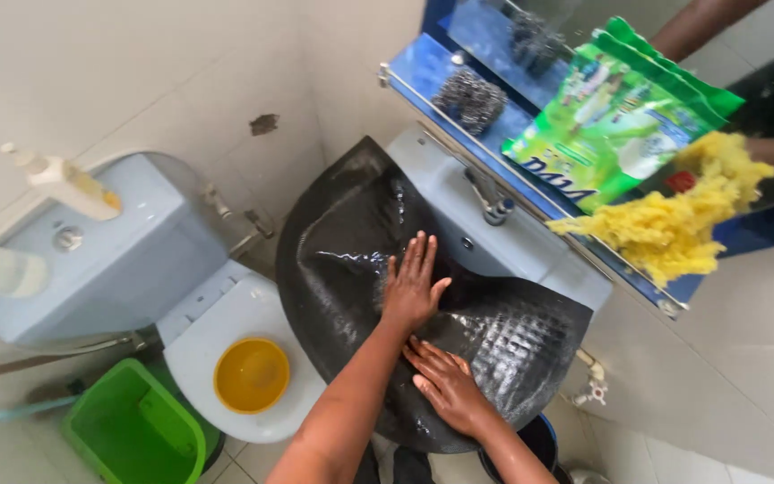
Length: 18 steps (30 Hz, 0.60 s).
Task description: The recorder washes a semi-circular bathroom mat in a sink using soap and water.
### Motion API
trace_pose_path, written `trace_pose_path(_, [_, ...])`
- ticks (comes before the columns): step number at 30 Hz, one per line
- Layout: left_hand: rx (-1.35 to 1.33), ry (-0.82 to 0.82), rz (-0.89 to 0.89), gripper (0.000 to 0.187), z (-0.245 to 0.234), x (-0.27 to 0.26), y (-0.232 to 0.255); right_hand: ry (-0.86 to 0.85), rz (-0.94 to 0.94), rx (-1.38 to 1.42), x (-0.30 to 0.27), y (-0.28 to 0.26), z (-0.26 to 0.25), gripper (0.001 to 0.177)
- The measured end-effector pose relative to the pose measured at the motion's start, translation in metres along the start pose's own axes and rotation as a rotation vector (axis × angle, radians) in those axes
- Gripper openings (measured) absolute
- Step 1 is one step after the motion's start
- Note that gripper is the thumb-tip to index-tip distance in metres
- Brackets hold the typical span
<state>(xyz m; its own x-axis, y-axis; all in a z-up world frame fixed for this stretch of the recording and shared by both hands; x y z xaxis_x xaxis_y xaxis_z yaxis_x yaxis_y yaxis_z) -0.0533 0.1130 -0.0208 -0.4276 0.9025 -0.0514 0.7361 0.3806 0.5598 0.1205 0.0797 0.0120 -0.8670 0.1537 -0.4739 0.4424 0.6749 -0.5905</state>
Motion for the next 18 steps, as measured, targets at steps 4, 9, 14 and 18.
trace_pose_path(4, [0.102,0.041,-0.01,0.081,0.012,0.013,0.001,0.078,0.032,0.226,0.006,0.036,-0.015,0.047])
trace_pose_path(9, [0.159,-0.053,-0.224,0.085,0.01,0.027,0.01,0.682,0.154,-0.396,0.021,0.045,-0.101,0.062])
trace_pose_path(14, [0.381,0.103,-0.063,0.078,0.064,0.031,0.011,0.459,0.142,-0.65,0.053,0.079,-0.117,0.068])
trace_pose_path(18, [0.329,-0.227,-0.035,0.076,0.075,0.017,0.0,0.132,0.323,-0.738,0.049,0.094,-0.083,0.062])
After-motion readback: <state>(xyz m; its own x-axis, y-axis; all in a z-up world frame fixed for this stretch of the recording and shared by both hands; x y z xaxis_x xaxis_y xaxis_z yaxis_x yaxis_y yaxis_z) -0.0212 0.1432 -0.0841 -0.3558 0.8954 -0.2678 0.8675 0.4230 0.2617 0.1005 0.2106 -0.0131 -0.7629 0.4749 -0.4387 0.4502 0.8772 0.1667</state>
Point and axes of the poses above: each hand's wrist, its own x-axis towards the middle knuckle, its own z-axis out of the palm, y = z × x, the point moved 4 cm from there along x, towards the middle knuckle, and after that the axes turned 7 degrees about -y, right-handed, at the moved point
